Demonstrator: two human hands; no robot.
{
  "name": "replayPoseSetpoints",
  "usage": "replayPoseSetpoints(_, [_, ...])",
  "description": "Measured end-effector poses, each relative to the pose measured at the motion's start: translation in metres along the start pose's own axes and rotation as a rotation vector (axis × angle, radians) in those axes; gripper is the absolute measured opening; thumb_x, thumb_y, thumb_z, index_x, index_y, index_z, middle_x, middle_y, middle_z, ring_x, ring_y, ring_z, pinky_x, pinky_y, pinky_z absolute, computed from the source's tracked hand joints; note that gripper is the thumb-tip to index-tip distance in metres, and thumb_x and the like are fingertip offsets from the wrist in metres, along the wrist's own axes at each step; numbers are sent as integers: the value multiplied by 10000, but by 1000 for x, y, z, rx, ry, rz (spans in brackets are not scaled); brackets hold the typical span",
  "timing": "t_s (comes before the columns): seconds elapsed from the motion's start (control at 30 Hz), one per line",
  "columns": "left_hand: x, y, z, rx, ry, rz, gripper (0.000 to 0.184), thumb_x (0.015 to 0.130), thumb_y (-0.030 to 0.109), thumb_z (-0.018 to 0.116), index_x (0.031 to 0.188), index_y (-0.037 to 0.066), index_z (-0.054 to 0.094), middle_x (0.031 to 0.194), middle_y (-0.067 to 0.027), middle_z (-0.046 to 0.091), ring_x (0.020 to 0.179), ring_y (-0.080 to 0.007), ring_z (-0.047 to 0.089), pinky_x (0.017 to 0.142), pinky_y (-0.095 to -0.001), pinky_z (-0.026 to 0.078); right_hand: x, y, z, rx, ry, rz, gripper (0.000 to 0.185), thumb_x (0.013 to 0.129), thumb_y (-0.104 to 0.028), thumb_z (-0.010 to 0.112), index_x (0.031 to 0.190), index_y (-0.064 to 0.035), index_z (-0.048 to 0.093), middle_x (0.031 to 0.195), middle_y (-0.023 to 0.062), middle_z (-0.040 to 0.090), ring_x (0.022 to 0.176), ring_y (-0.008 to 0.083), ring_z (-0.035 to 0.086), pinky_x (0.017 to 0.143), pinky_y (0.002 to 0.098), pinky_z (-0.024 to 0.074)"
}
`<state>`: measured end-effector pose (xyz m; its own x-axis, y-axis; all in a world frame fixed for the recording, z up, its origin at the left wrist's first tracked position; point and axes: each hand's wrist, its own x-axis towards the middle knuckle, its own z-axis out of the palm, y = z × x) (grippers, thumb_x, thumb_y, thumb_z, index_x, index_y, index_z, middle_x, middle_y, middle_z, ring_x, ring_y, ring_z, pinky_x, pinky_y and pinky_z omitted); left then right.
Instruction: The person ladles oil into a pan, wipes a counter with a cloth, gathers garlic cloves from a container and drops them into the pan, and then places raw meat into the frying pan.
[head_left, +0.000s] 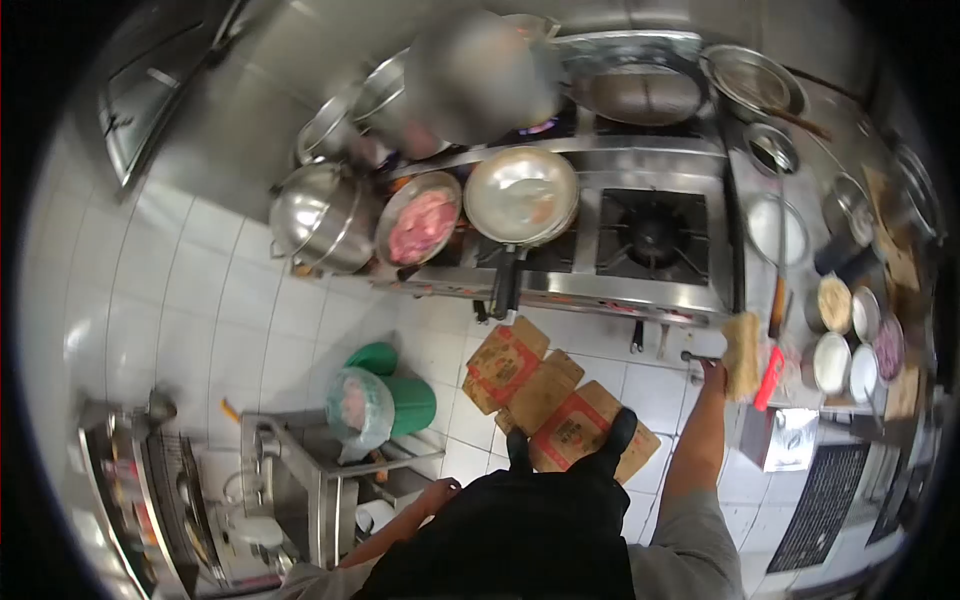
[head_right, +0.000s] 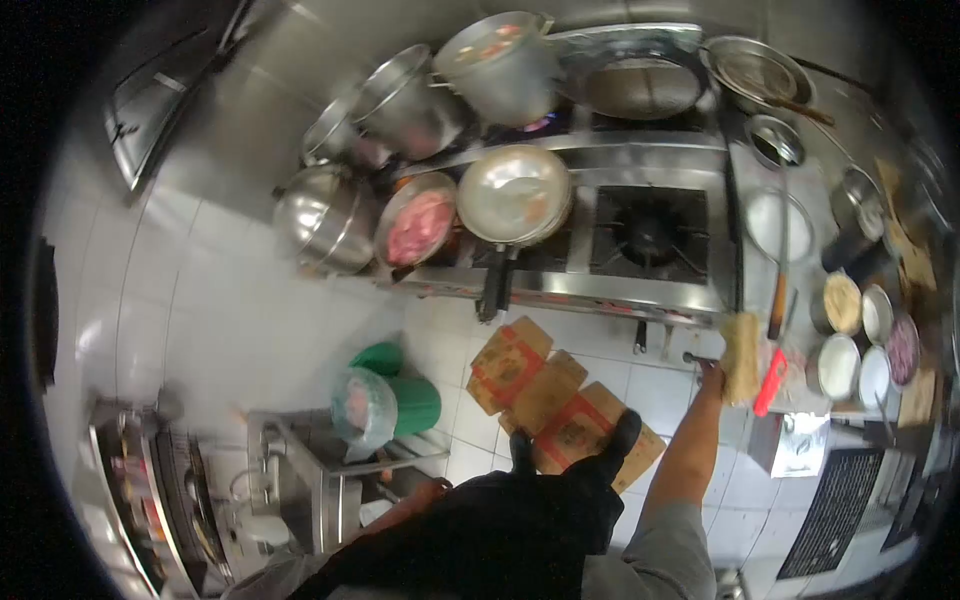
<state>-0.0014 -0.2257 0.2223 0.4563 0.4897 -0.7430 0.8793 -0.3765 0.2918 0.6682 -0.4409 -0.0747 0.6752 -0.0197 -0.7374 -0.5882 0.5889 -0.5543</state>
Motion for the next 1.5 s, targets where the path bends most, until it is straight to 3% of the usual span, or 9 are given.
replayPoseSetpoints(0.23, [-30, 9, 22, -79, 50, -70, 374, 889, 373, 550, 1017, 36, 653, 896, -189, 678, 842, -306, 667, 767, -388, 515, -36, -5, 32, -41, 299, -157, 308, 845, -213, 647, 1078, -22, 587, 1088, 79, 592, 932, 201, 569, 737, 330, 552])
replayPoseSetpoints(0.37, [-34, 14, 39, -134, 76, -148, 375, 889, 380, 547, 1005, 40, 656, 888, -189, 678, 836, -308, 665, 774, -395, 516, -19, 20, -8, -212, 86, -424, 471, 885, -320, 610, 1214, -27, 440, 1111, 118, 543, 835, 227, 575, 687, 379, 535])
replayPoseSetpoints(0.57, [-19, -4, 74, -285, 127, -126, 394, 887, 404, 545, 1009, 45, 650, 890, -194, 676, 838, -325, 659, 771, -409, 515, -220, -2, 14, -893, -151, -891, 628, 969, -399, 448, 1454, -65, 230, 1448, 160, 348, 1243, 327, 440, 992, 391, 390])
replayPoseSetpoints(0.8, [15, -33, 96, -400, 163, -63, 458, 888, 460, 523, 1012, 36, 647, 923, -221, 660, 882, -364, 638, 776, -434, 504, -305, 5, -23, -1090, -546, -971, 548, 965, -269, 505, 1429, -59, 302, 1307, 132, 486, 1085, 218, 494, 947, 318, 390])
replayPoseSetpoints(0.9, [13, -16, 63, -481, 233, -5, 438, 906, 417, 503, 1030, 14, 622, 959, -217, 654, 908, -364, 628, 792, -445, 490, -366, 4, -19, -1282, -741, -509, 527, 978, -292, 468, 1440, -102, 301, 1312, 148, 493, 1042, 208, 560, 854, 323, 471])
replayPoseSetpoints(0.97, [-14, 13, 17, -466, 459, 244, 378, 884, 332, 546, 1077, 10, 595, 986, -238, 634, 950, -397, 596, 825, -461, 469, -382, 18, -18, -1348, -1035, -484, 490, 972, -236, 484, 1433, -156, 339, 1255, 117, 535, 935, 148, 576, 756, 289, 500])
replayPoseSetpoints(1.13, [15, 17, 4, -147, 910, 611, 486, 764, 306, 667, 1162, 52, 553, 1207, -217, 516, 1147, -419, 470, 926, -460, 415, -504, 54, 28, -1644, -1671, -328, 486, 912, -112, 553, 1377, -108, 413, 1314, 144, 508, 1172, 250, 518, 957, 376, 442])
replayPoseSetpoints(1.43, [-40, -1, -35, -144, 299, 401, 333, 740, 215, 663, 1033, 73, 592, 981, -190, 625, 950, -361, 605, 759, -460, 477, -642, 108, 58, -1723, -2107, -289, 500, 863, -127, 617, 1335, -81, 459, 1372, 148, 460, 1294, 323, 410, 1065, 389, 339])
replayPoseSetpoints(1.5, [-28, -17, -16, -148, 553, 551, 251, 770, 207, 607, 986, 79, 611, 896, -179, 640, 863, -365, 625, 711, -457, 486, -628, 113, 53, -1736, -2124, -191, 533, 850, -135, 635, 1347, -84, 449, 1385, 151, 446, 1313, 320, 384, 1087, 383, 304])
